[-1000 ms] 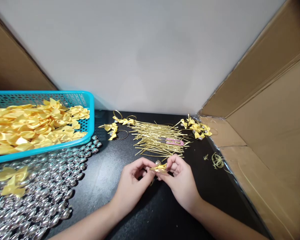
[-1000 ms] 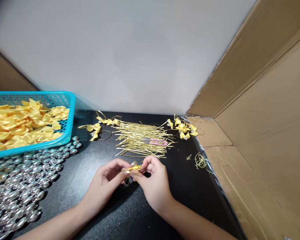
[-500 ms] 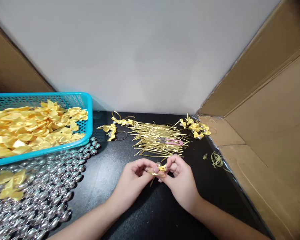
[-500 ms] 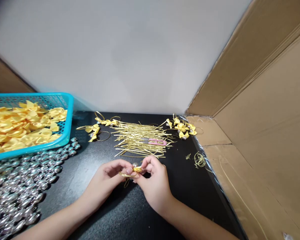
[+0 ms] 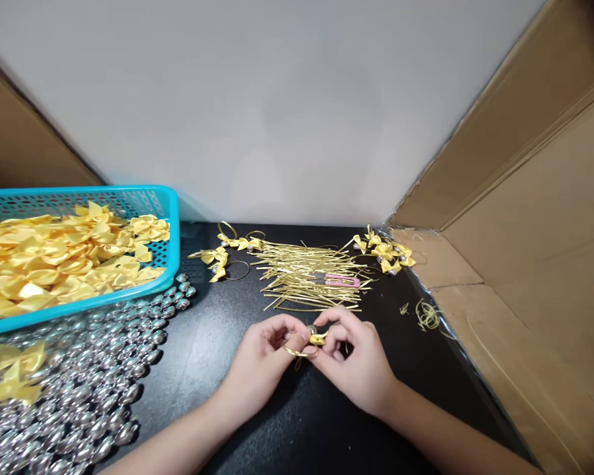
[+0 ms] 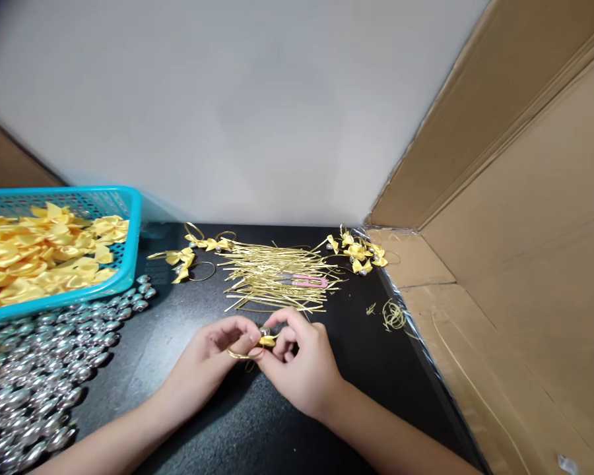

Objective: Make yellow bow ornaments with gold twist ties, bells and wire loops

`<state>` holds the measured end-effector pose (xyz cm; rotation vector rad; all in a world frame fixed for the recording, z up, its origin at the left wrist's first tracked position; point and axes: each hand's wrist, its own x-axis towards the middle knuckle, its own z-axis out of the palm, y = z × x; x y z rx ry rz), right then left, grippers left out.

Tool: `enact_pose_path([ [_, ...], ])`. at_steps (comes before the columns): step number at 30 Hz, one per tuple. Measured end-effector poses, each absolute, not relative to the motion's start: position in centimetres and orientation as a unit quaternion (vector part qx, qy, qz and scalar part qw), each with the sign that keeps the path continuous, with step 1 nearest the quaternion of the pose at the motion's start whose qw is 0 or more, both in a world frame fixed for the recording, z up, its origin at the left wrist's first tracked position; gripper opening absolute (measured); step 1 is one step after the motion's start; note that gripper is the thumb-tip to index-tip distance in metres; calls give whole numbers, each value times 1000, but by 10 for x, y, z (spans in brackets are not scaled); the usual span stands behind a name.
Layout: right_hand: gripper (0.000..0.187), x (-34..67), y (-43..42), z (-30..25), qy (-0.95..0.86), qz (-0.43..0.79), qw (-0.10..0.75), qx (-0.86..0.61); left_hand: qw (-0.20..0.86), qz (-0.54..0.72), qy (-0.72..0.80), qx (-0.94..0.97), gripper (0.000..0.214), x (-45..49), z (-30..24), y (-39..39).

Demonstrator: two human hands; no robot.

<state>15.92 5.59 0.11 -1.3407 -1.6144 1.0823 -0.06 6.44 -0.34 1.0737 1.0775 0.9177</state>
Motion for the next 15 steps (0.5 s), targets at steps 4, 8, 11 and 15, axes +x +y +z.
enact_pose_path([
  [4, 20, 167, 57, 10, -752, 324, 352, -453, 608, 415, 478, 479, 17, -2, -6, 62],
  [8, 25, 170, 61, 18, -791, 302, 338, -411, 599, 419, 493, 472, 20, -1, -6, 62],
  [11, 35, 170, 64, 19, -791, 290, 301, -446, 594, 420, 495, 475, 21, 0, -7, 62],
  [15, 26, 167, 63, 17, -774, 259, 251, -520, 580, 415, 504, 487, 23, 1, -9, 60],
])
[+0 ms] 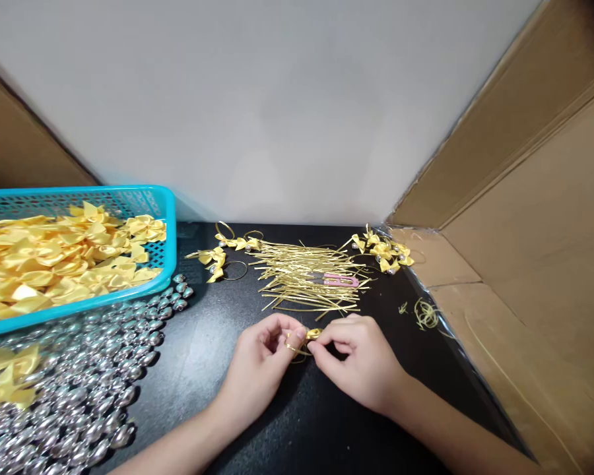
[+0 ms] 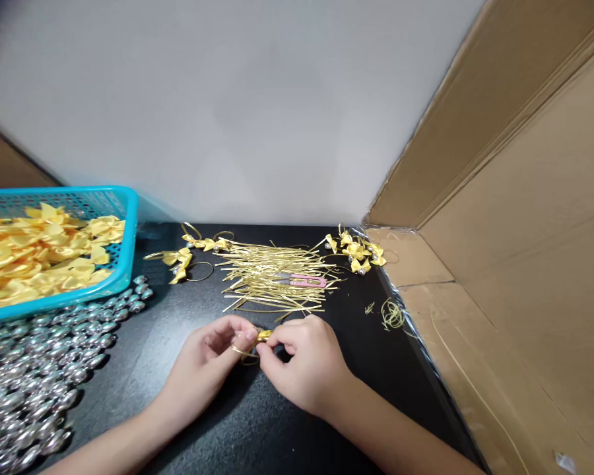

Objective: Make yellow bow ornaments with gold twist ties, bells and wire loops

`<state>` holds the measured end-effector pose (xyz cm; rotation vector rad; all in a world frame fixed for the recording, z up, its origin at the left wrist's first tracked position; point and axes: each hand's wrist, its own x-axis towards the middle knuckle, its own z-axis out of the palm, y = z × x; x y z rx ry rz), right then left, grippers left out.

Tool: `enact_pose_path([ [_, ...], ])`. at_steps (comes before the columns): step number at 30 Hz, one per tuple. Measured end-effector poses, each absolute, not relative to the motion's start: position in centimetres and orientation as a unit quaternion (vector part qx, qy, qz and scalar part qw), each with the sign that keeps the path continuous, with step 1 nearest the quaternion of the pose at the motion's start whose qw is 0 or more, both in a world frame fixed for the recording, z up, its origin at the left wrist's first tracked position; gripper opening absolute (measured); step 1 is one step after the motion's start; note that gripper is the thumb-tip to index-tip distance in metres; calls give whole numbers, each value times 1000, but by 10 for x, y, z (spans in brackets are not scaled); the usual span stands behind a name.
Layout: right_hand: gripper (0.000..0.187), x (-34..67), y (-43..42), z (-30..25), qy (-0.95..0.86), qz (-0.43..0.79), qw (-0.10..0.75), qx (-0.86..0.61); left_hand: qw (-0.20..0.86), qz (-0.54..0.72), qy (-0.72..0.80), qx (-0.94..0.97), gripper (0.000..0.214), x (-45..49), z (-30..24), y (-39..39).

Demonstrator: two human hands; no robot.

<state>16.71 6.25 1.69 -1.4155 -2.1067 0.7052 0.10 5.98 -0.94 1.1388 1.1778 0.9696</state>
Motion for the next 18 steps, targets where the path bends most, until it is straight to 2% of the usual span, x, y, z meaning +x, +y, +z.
enact_pose_path([
  [6, 13, 157, 54, 20, -741, 237, 220, -589, 560, 415, 513, 501, 24, 2, -13, 55],
  [13, 19, 150, 55, 24, -708, 299, 198, -609, 540, 425, 522, 506, 23, 2, -15, 54],
  [18, 20, 149, 55, 13, -671, 353, 244, -604, 533, 439, 521, 501, 23, 1, -16, 54],
])
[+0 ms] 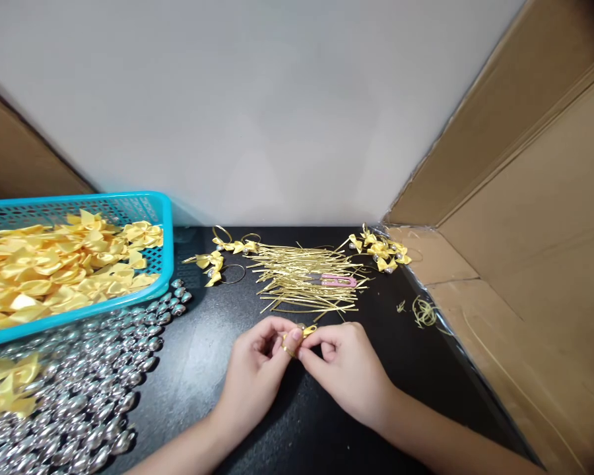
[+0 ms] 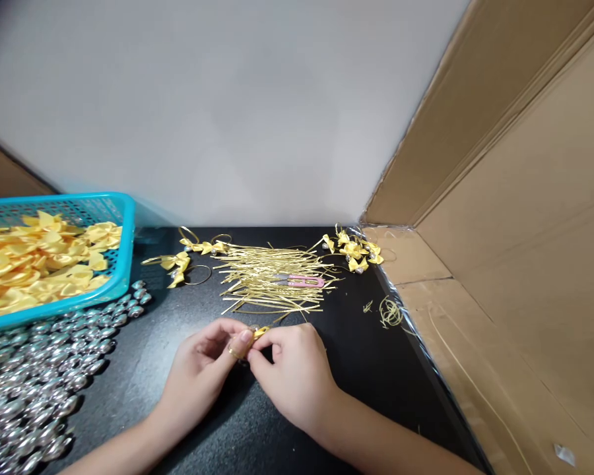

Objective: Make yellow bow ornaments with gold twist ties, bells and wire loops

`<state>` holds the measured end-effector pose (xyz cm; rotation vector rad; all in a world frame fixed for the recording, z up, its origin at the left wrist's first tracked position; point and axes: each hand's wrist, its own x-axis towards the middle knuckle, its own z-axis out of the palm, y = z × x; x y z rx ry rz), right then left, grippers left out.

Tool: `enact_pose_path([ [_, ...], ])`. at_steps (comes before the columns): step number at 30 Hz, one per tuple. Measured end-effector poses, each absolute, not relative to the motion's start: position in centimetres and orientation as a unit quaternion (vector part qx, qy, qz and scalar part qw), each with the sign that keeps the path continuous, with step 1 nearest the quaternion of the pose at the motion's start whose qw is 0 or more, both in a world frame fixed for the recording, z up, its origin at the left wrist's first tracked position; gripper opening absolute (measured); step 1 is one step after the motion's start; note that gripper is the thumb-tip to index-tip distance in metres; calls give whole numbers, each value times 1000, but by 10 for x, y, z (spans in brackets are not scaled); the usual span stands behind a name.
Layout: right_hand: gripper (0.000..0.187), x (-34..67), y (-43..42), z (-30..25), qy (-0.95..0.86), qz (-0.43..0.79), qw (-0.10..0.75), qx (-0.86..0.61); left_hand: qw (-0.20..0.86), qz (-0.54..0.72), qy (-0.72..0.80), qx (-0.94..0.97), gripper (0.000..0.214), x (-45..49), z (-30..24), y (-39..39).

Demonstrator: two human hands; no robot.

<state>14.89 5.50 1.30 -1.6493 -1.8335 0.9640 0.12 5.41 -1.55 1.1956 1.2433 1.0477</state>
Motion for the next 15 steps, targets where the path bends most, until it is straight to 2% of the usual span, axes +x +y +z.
enact_pose_path([
  [9, 10, 153, 60, 18, -651, 413, 250, -586, 536, 446, 526, 487, 23, 0, -14, 57],
  [11, 7, 155, 60, 21, -664, 390, 261, -583, 532, 450, 528, 485, 23, 0, -14, 57],
  [15, 7, 153, 56, 22, -702, 269, 322, -576, 536, 448, 527, 483, 22, 0, -14, 58],
])
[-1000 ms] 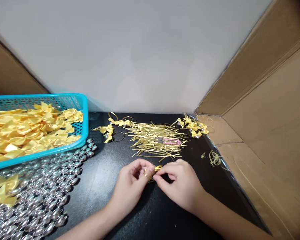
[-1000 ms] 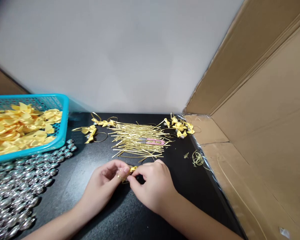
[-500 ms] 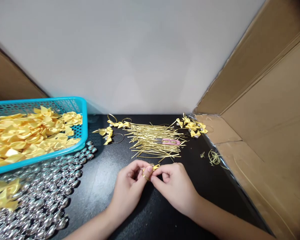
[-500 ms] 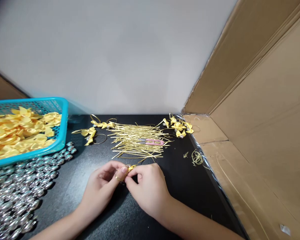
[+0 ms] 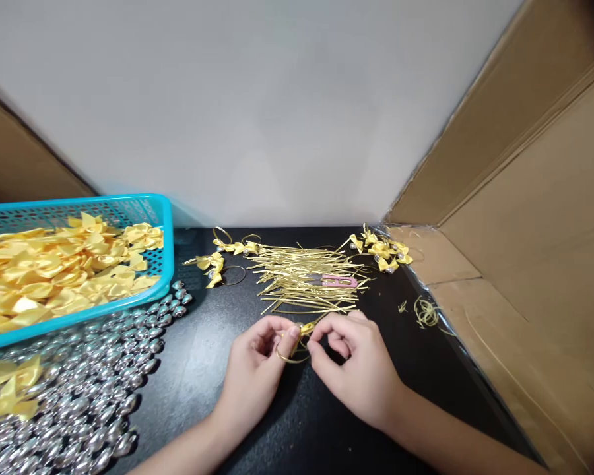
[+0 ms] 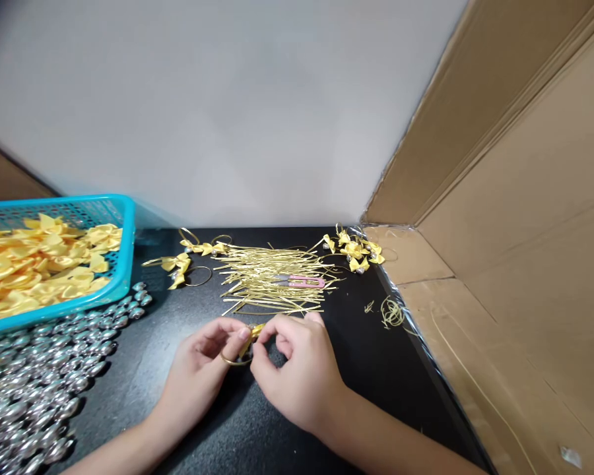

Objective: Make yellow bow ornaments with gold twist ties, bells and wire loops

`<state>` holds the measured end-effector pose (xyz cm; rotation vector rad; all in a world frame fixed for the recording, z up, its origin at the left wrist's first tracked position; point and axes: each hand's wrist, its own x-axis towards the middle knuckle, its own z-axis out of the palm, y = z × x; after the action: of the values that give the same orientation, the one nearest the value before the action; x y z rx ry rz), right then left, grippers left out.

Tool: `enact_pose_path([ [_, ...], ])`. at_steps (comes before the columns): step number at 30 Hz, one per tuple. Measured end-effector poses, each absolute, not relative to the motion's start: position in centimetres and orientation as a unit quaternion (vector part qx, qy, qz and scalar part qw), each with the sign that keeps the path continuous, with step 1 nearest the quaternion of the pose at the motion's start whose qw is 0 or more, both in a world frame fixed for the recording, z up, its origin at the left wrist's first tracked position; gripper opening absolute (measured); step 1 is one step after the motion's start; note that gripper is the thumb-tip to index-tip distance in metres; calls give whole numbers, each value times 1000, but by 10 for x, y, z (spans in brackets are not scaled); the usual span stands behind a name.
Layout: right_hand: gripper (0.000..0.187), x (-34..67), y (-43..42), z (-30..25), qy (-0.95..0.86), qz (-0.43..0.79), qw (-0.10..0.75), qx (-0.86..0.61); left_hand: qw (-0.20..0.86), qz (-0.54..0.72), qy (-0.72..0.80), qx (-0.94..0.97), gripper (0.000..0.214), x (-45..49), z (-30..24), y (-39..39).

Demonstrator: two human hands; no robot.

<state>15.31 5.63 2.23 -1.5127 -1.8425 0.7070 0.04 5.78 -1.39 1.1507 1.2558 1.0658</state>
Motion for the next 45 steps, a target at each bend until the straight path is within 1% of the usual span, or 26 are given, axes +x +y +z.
enact_pose_path([
  [2, 10, 150, 54, 20, -717, 239, 322, -570, 538, 444, 526, 485, 22, 0, -14, 57],
  [6, 14, 144, 54, 15, -724, 219, 307, -577, 539, 439, 527, 489, 22, 0, -14, 56],
  [14, 21, 142, 53, 10, -719, 162, 336, -586, 528, 440, 532, 494, 20, 1, -14, 56],
  [19, 19, 142, 54, 8, -723, 138, 337, -586, 511, 453, 536, 496, 17, 2, -14, 55],
  [22, 22, 142, 53, 7, -730, 123, 340, -580, 510, 456, 534, 497, 17, 3, -14, 54],
  [27, 22, 142, 51, 5, -746, 101, 337, -565, 509, 456, 534, 498, 19, 4, -13, 54],
  [32, 23, 142, 50, 5, -752, 100, 336, -558, 511, 455, 533, 498, 19, 4, -14, 56],
  [38, 19, 142, 49, 7, -752, 126, 323, -561, 511, 458, 534, 494, 19, 2, -15, 54],
  [45, 20, 143, 50, 4, -746, 110, 354, -553, 509, 469, 537, 482, 18, 3, -14, 56],
])
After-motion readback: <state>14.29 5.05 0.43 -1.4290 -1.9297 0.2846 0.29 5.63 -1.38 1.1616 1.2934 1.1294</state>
